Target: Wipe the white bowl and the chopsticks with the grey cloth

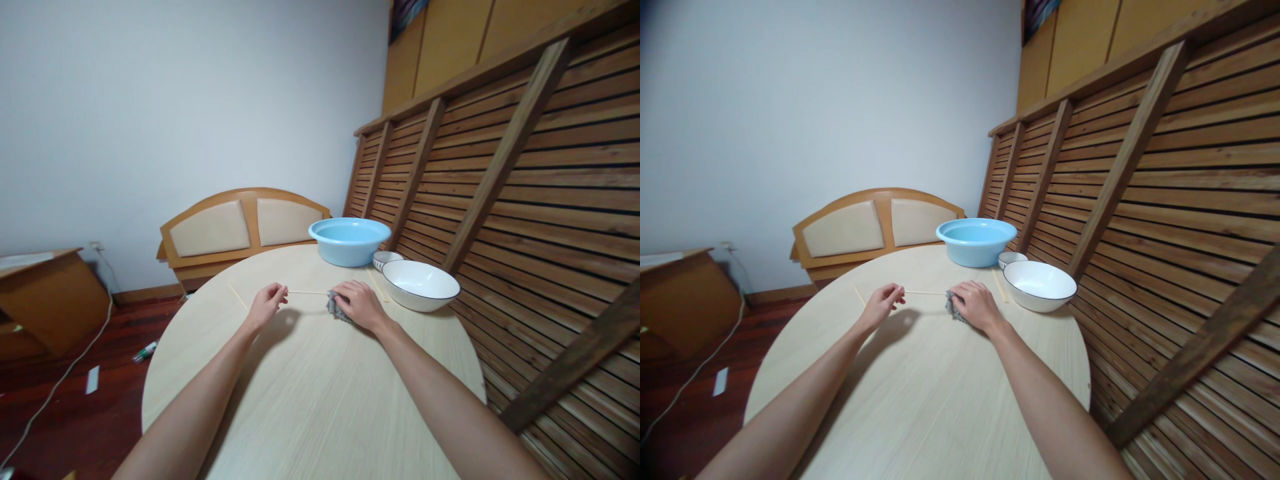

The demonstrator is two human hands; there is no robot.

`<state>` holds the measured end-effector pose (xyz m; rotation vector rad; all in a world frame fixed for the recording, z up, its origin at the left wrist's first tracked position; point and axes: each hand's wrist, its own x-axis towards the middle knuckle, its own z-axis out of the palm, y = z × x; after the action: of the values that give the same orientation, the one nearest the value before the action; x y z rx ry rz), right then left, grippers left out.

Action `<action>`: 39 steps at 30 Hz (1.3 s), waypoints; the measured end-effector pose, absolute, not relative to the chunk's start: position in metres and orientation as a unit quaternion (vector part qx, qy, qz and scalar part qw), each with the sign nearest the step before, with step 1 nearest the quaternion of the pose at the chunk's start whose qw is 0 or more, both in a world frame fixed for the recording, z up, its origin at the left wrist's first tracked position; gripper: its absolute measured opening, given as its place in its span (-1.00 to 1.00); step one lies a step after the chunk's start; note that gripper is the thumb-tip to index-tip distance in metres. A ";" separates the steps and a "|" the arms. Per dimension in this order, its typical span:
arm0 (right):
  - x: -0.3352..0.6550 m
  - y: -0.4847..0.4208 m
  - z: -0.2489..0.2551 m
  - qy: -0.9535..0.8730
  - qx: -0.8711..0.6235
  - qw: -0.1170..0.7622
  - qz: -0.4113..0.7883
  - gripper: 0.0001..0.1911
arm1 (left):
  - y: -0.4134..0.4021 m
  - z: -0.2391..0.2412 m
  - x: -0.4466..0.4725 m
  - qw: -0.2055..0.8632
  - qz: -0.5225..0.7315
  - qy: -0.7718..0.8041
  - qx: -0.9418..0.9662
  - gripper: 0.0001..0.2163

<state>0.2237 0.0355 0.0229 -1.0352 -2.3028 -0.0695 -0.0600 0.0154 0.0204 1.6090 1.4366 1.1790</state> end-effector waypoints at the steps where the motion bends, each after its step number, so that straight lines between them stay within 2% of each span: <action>1: 0.224 0.036 0.023 -0.868 -0.391 0.304 -0.027 -0.81 | 0.016 0.021 -0.061 0.334 0.456 0.553 0.612 -0.46; 11: 0.228 0.040 0.022 -0.861 -0.402 0.311 -0.025 -0.82 | 0.025 0.015 -0.069 0.295 0.483 0.604 0.561 -0.42; 20: 0.234 0.042 0.020 -0.850 -0.413 0.326 -0.019 -0.81 | 0.028 0.010 -0.073 0.288 0.489 0.620 0.541 -0.46; 26: 0.232 0.041 0.021 -0.849 -0.416 0.325 -0.030 -0.81 | 0.031 0.007 -0.080 0.263 0.503 0.652 0.503 -0.55; 32: 0.231 0.039 0.024 -0.828 -0.421 0.369 -0.027 -0.81 | 0.029 0.007 -0.092 0.177 0.508 0.695 0.477 -0.59; 39: 0.207 0.026 0.026 -0.850 -0.389 0.354 -0.031 -0.73 | 0.008 0.012 -0.043 0.080 0.417 0.680 0.598 -0.59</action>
<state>0.2074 0.0256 0.0257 -1.0044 -2.1970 -0.0804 -0.0433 0.0083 0.0119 1.7894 2.0329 1.2460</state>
